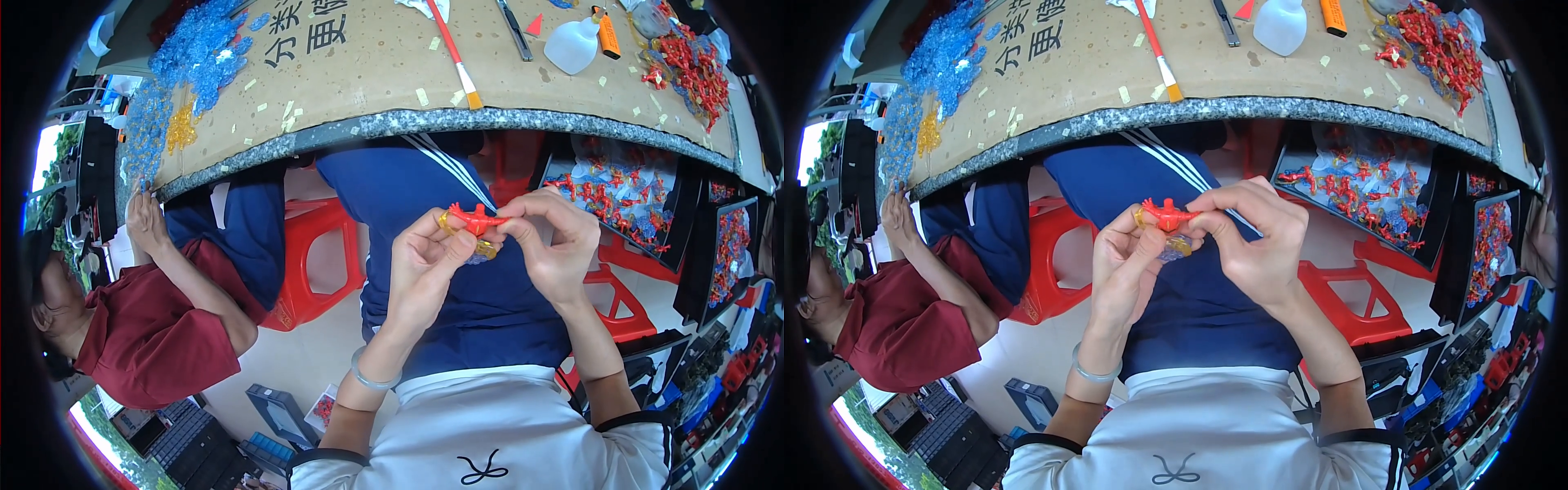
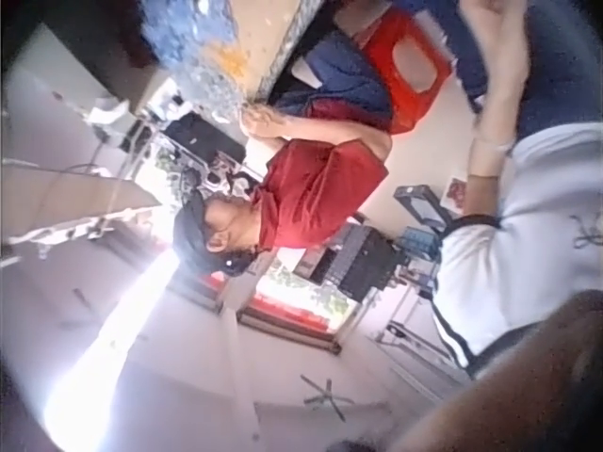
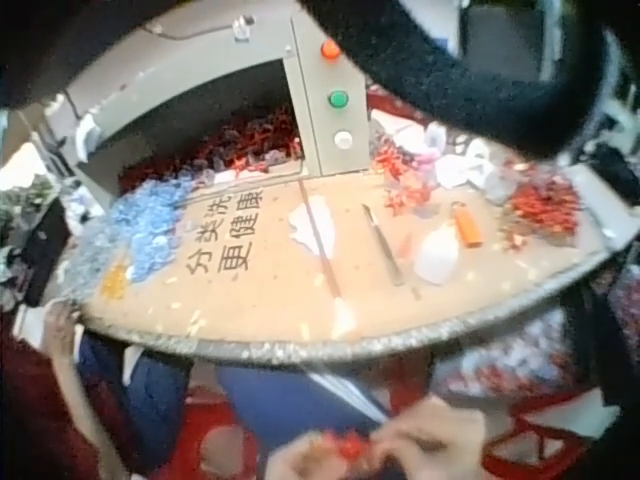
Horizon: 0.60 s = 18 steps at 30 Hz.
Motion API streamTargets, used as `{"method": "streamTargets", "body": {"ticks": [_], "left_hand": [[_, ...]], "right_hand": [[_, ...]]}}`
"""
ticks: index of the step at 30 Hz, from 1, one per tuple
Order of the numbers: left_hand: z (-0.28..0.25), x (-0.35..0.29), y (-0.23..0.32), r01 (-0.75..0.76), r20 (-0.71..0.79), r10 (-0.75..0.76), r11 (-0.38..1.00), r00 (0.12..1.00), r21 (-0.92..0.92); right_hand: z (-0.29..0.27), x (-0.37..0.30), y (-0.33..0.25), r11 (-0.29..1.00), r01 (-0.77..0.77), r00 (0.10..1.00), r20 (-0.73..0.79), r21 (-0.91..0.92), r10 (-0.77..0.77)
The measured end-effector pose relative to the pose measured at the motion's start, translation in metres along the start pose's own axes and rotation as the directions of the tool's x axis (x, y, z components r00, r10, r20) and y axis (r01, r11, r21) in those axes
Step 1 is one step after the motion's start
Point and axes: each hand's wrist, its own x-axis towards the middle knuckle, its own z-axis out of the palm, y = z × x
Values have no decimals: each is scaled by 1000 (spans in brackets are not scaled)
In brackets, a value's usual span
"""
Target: The person assembles toy figurines by applying glue from a bottle and with a paintbrush, then attaching pieces together by hand.
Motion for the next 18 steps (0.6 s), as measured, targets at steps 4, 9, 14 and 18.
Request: {"method": "streamTargets", "body": {"ticks": [4,9,14,18], "left_hand": [[11,-2,8,32,38,-29,996,999,-88],[7,0,10,98,47,-97,995,994,-18],[7,0,7,36,39,-36,999,999,-10],[6,0,0,-22,-40,23,1000,999,20]], "right_hand": [[-4,1,7,912,-332,943,74,240,324],[-3,-2,8,868,-369,929,108,332,354],[3,-7,0,836,-414,879,-80,361,470],[1,-21,3,928,-329,942,-12,177,336]]}}
